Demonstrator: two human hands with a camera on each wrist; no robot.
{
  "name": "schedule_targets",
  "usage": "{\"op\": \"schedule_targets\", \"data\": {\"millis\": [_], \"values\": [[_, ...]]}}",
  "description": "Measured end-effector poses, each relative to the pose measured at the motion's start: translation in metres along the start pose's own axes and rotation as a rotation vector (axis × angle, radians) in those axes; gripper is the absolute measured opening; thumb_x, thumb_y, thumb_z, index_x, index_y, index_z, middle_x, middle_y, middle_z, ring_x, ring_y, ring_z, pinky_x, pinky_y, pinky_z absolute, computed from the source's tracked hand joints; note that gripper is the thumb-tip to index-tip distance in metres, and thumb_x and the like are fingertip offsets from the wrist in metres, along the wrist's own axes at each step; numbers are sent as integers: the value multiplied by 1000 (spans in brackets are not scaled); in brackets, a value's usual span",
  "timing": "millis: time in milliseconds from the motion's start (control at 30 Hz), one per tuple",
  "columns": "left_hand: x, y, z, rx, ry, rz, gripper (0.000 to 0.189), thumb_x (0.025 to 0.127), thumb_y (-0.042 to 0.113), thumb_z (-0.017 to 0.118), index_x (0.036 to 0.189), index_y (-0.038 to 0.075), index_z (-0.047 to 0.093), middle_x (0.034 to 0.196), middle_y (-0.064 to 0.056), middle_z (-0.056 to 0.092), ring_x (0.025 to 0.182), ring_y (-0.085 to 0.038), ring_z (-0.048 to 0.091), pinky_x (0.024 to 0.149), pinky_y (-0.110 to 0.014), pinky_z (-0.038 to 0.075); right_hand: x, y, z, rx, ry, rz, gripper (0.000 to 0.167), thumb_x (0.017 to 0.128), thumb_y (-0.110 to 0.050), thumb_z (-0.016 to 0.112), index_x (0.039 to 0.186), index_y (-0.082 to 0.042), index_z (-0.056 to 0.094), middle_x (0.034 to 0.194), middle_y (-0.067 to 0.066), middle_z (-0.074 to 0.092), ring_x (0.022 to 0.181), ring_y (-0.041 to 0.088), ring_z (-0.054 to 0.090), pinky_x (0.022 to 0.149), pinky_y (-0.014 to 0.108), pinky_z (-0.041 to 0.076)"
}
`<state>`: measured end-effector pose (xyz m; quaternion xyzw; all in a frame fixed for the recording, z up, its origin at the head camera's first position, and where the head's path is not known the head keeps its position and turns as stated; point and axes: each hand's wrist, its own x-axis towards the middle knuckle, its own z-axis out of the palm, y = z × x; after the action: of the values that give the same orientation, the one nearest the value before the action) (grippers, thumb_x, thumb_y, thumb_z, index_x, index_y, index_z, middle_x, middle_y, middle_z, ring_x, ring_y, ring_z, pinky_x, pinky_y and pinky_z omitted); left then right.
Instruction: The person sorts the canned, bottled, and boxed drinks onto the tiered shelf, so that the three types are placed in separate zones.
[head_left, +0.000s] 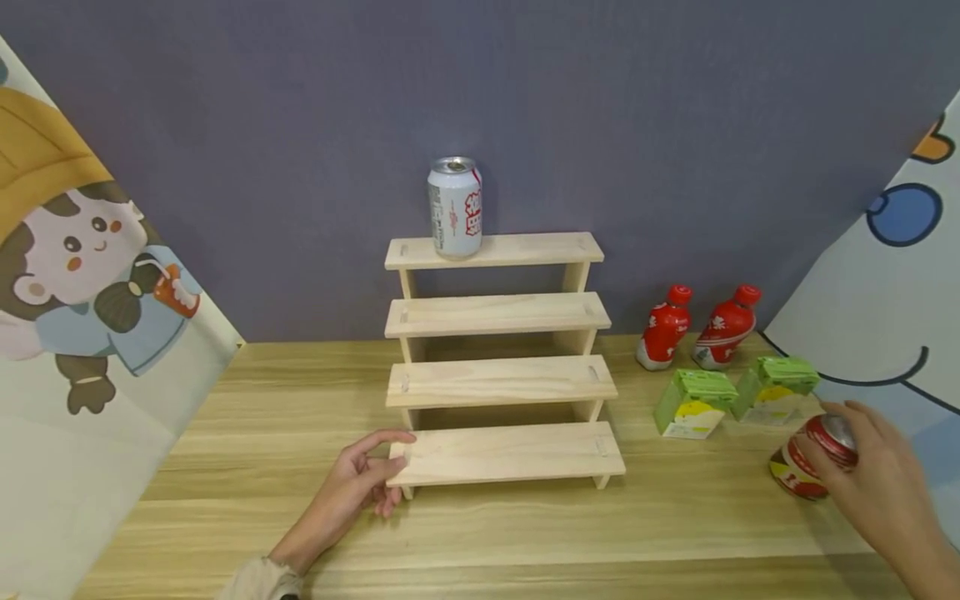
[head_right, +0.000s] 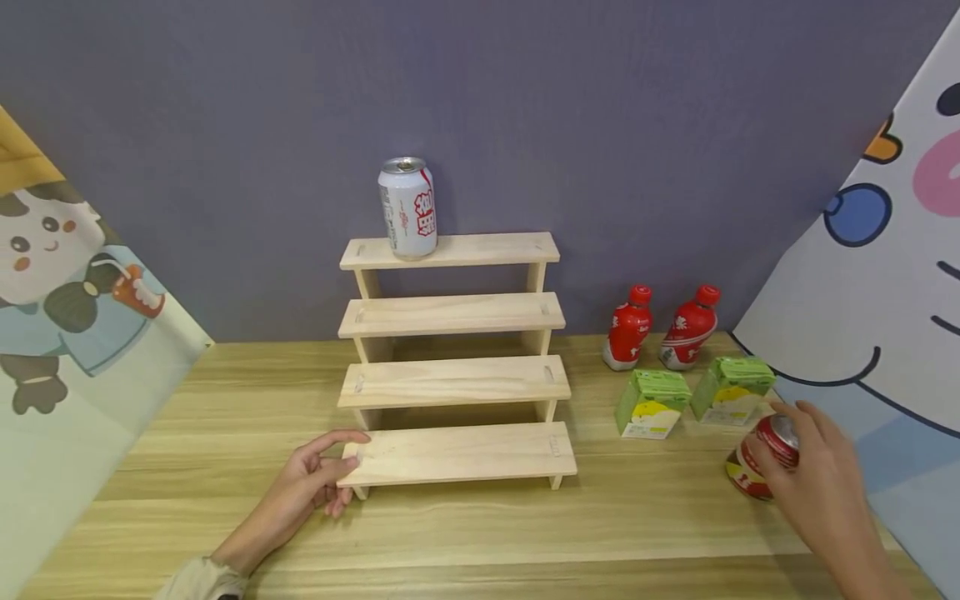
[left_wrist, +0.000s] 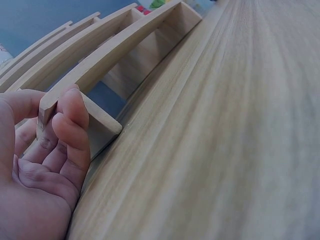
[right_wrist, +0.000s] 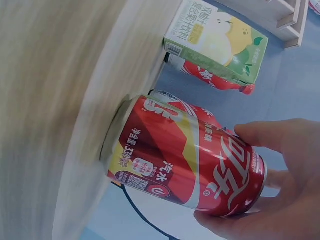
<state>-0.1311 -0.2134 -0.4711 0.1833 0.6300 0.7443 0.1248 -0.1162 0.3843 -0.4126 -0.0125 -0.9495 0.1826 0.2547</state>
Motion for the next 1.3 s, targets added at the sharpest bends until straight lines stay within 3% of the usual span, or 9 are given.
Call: {"op": "schedule_targets", "data": {"millis": [133, 267, 533, 800, 967, 1133, 1300], "values": [[0, -1, 2, -1, 2, -10, 39, 103, 6, 52, 140, -3, 45, 66, -2, 71, 51, -9, 62, 46, -18, 47, 3, 3, -3, -23, -37, 48, 63, 85, -6, 76, 129, 20, 39, 111, 44, 43, 92, 57, 46, 62, 64, 45], [0, 1, 4, 11, -1, -8, 41, 103, 7, 51, 141, -5, 43, 67, -1, 71, 52, -9, 61, 47, -18, 47, 5, 4, -6, -40, -80, 134, 69, 89, -16, 75, 130, 22, 34, 106, 43, 41, 85, 56, 48, 54, 58, 49], [2, 0, 4, 19, 3, -9, 40, 103, 8, 52, 141, -4, 44, 66, -2, 71, 51, -10, 62, 46, -19, 47, 6, 9, -7, -44, -108, 223, 77, 90, -27, 75, 130, 21, 30, 106, 45, 41, 85, 59, 50, 55, 57, 50], [2, 4, 3, 46, 10, -20, 41, 103, 10, 53, 141, -4, 45, 66, -2, 70, 52, -10, 61, 46, -21, 48, 0, 11, -8, -45, -124, 272, 79, 89, -24, 76, 133, 19, 27, 110, 50, 39, 88, 63, 50, 53, 56, 52], [0, 6, 2, 46, 20, -30, 42, 103, 11, 54, 141, -4, 45, 66, -2, 70, 51, -11, 61, 46, -21, 48, -2, 11, -6, 19, -163, 294, 76, 92, -15, 72, 137, 18, 22, 121, 52, 33, 101, 66, 41, 70, 67, 48], [0, 4, 1, 43, 15, -24, 42, 103, 10, 54, 141, -4, 45, 66, -2, 70, 52, -11, 61, 46, -21, 48, -4, 12, -4, 71, -148, 265, 69, 94, -9, 69, 137, 18, 22, 128, 51, 31, 108, 67, 38, 79, 72, 43], [0, 4, 1, 48, 20, -28, 41, 103, 10, 54, 141, -4, 45, 66, -2, 70, 51, -11, 61, 46, -21, 48, -4, 12, -3, 75, -114, 189, 63, 89, 2, 72, 131, 18, 28, 124, 49, 36, 103, 65, 41, 75, 72, 43]]}}
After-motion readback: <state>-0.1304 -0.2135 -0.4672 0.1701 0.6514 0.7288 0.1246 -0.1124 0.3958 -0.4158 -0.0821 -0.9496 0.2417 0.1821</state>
